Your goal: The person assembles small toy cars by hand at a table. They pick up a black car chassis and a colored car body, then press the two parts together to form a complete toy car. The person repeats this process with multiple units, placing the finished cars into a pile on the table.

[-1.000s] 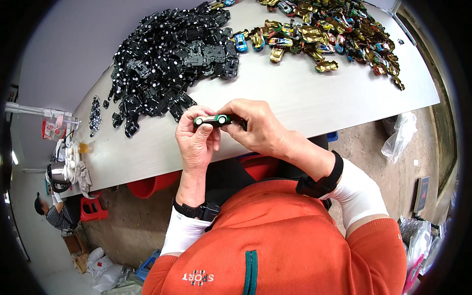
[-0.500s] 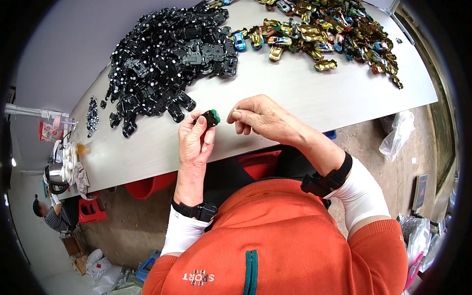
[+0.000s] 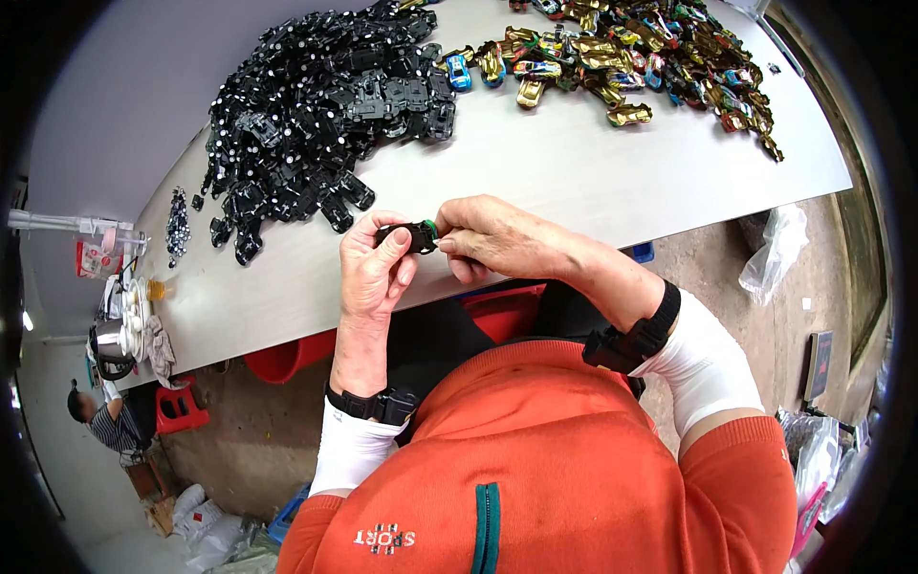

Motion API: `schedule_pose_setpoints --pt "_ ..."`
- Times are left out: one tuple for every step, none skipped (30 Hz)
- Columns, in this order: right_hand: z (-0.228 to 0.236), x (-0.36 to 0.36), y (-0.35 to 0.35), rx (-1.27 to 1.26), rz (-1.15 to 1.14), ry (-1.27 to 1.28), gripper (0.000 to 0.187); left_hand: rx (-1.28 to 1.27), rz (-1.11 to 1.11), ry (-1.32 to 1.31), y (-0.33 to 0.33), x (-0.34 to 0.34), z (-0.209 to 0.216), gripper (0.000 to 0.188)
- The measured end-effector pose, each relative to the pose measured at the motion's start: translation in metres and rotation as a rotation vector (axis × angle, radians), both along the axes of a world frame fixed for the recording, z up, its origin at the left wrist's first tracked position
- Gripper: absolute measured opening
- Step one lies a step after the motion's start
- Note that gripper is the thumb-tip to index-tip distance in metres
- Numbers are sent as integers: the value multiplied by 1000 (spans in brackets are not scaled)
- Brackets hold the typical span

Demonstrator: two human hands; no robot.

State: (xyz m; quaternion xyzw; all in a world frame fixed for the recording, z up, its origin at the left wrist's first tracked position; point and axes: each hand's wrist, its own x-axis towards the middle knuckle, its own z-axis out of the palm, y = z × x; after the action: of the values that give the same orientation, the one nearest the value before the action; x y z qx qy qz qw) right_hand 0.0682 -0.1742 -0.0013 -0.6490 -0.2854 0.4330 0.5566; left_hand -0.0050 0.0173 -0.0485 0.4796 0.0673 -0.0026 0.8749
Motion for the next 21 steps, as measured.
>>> schedule_pose_setpoints --pt "-2 0 -1 16 4 25 16 5 -10 4 0 0 1 15" --pt "-4 1 -3 28 15 33 16 10 -20 7 0 0 1 15" --pt "-7 3 -4 40 27 40 15 16 -30 10 0 0 2 14" --pt "-8 3 -5 53 36 46 15 20 -39 10 0 1 3 14" --pt "-9 3 -6 53 34 48 15 23 -48 9 -1 1 4 14" --pt "-10 3 -6 53 32 51 15 27 -57 8 -1 1 5 14" --pt "-10 2 -6 54 29 53 16 13 -67 32 -1 1 8 11" --pt "-9 2 -5 32 19 30 15 14 -64 35 -2 1 8 11" --pt "-7 2 -4 9 9 8 15 16 -61 38 -3 2 7 12" --pt "-7 1 -4 -13 1 -13 15 17 -57 42 -4 1 6 12" --pt "-7 0 -3 -22 -19 -18 15 23 -54 41 -5 1 7 13" --pt "-9 0 -3 -31 -38 -23 15 50 -37 36 -7 1 8 12" --pt "-9 -1 -2 -41 -56 -27 15 74 -18 32 -9 1 11 12" --pt "-11 -3 -1 -58 -88 -79 14 99 1 28 -12 2 12 12" --pt "-14 -5 1 -75 -119 -131 14 182 24 14 -15 1 14 11" --pt "-17 -7 1 -92 -151 -182 14 265 46 0 -17 1 14 11" --pt "-18 -7 0 -90 -152 -145 14 347 68 -14 -19 0 14 11" --pt "-20 -6 -1 -87 -154 -108 14 304 63 18 -20 2 16 11" --pt "-21 -5 -1 -82 -150 -73 14 263 64 50 -20 3 19 11" --pt "-22 -4 -3 -41 -123 -22 14 222 64 81 -18 4 21 10" --pt "-23 -3 -7 0 -95 30 15 167 44 87 -15 5 17 10"
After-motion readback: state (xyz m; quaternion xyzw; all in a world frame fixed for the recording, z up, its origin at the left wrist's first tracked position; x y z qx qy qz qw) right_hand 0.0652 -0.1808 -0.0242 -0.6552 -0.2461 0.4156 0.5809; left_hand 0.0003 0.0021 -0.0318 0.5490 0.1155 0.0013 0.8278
